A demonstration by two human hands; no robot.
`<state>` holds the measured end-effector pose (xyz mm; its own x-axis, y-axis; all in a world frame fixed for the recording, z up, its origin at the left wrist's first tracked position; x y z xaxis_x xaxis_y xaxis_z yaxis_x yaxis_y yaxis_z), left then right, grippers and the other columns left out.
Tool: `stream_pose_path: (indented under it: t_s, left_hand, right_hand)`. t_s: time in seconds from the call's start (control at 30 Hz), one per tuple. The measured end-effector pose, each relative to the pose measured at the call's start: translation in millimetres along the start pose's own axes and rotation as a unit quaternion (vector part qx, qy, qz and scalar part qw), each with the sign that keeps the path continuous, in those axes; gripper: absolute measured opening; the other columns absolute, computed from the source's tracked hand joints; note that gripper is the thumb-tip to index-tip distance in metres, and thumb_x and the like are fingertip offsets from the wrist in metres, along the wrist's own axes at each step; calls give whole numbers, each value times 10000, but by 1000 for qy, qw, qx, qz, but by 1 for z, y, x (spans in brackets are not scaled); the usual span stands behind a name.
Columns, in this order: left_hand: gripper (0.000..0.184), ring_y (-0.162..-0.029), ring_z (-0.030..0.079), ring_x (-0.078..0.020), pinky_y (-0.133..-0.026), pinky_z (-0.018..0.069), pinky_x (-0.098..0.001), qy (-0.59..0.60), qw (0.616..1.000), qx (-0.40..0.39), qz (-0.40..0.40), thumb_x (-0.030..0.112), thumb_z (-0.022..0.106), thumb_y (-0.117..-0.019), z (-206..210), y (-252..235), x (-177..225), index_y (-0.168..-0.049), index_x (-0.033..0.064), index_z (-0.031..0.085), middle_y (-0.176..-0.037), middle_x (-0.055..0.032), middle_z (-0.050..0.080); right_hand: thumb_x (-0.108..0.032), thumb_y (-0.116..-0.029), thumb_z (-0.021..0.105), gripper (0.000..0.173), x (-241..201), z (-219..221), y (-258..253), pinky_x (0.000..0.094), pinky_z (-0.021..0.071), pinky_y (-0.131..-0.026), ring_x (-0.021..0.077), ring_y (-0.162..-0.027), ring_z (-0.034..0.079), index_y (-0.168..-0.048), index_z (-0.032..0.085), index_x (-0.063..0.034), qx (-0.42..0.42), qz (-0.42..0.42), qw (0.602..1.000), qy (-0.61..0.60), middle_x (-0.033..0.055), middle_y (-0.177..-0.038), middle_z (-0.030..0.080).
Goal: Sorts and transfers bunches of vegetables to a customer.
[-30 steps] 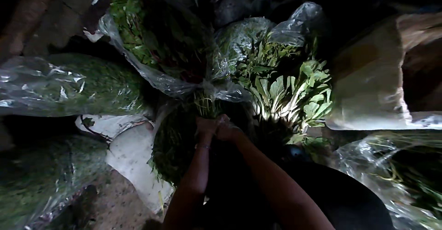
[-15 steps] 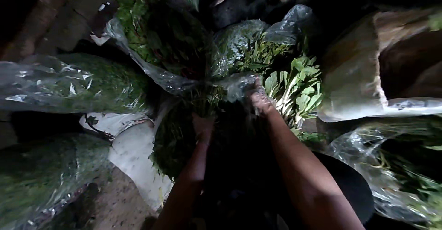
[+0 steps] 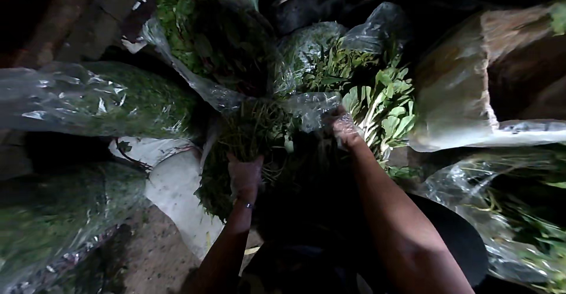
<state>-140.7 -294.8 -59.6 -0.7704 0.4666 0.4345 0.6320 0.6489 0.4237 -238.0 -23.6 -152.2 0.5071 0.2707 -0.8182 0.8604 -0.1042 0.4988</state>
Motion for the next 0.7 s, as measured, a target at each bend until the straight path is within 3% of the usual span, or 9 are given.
stream_pose_path:
  t_s: [0.07,0.23,0.33,0.4,0.47,0.5,0.6,0.7]
  left_hand:
    - [995,-1231,589,-375,-1019,490,-531,36,999,12,24,337,876,-791,-12,5,-3,-1561,60,309,-1336,-261,584]
    - [1007,-1297,538,-407,-1102,428,-503,58,986,90,125,212,875,-758,-54,17,-1,-1546,-45,302,-1385,-322,535]
    - [915,-1197,612,-356,-1037,488,-458,87,949,177,245,182,849,-730,-96,28,9,-1453,-122,377,-1281,-319,596]
    - [902,-1220,599,-320,-1055,474,-435,66,939,215,259,199,843,-749,-131,31,22,-1464,-92,375,-1310,-292,586]
    - [932,-1285,547,-417,-1091,419,-526,39,938,246,242,241,830,-768,-164,27,37,-1503,-65,346,-1372,-331,538]
    - [920,-1283,548,-401,-1081,428,-524,51,933,253,251,269,813,-774,-181,26,44,-1506,-42,349,-1376,-314,538]
    - [908,-1195,609,-130,-998,532,-332,162,897,225,343,297,804,-724,-228,30,75,-1500,77,388,-1355,-111,587]
    - [896,-1111,630,-37,-923,565,-252,232,848,180,441,287,815,-716,-271,45,124,-1480,91,389,-1294,-19,608]
  right_hand:
    - [-103,-959,676,473,4,1,0,498,545,-950,296,-1116,643,-1395,517,-12,1,10,1000,-15,210,-1260,635]
    - [-109,-974,654,435,7,-3,5,519,545,-937,316,-1103,651,-1382,536,-14,-13,20,1000,16,215,-1245,646]
    - [-109,-992,634,383,1,-8,9,541,523,-982,339,-1130,649,-1356,568,-4,-26,-4,998,58,230,-1252,651]
    - [-116,-1002,624,374,0,-11,9,547,493,-1032,354,-1188,626,-1353,580,6,-20,-33,996,76,241,-1286,641]
    - [-133,-1010,617,393,-6,-15,14,566,471,-1064,370,-1240,603,-1377,571,3,-21,-53,994,89,247,-1326,625]
    - [-138,-1010,620,400,-17,-19,22,569,480,-1050,373,-1230,608,-1382,568,-2,-24,-62,993,95,246,-1324,627]
    - [-57,-1021,582,376,-64,-41,66,567,493,-985,391,-1147,620,-1386,549,26,-91,-68,978,173,281,-1280,619]
    - [-74,-1052,549,325,-88,-73,103,542,492,-952,382,-1067,623,-1346,562,64,-193,-56,922,332,289,-1195,628]
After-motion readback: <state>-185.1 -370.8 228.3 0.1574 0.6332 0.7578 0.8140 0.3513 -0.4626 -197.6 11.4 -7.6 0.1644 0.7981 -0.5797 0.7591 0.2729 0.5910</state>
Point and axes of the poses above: each hand's wrist, its own y-axis away from the middle knuckle, its own z-axis out of the palm, x = y × z, the point moved 4 cm from there along -y, towards the middle knuckle
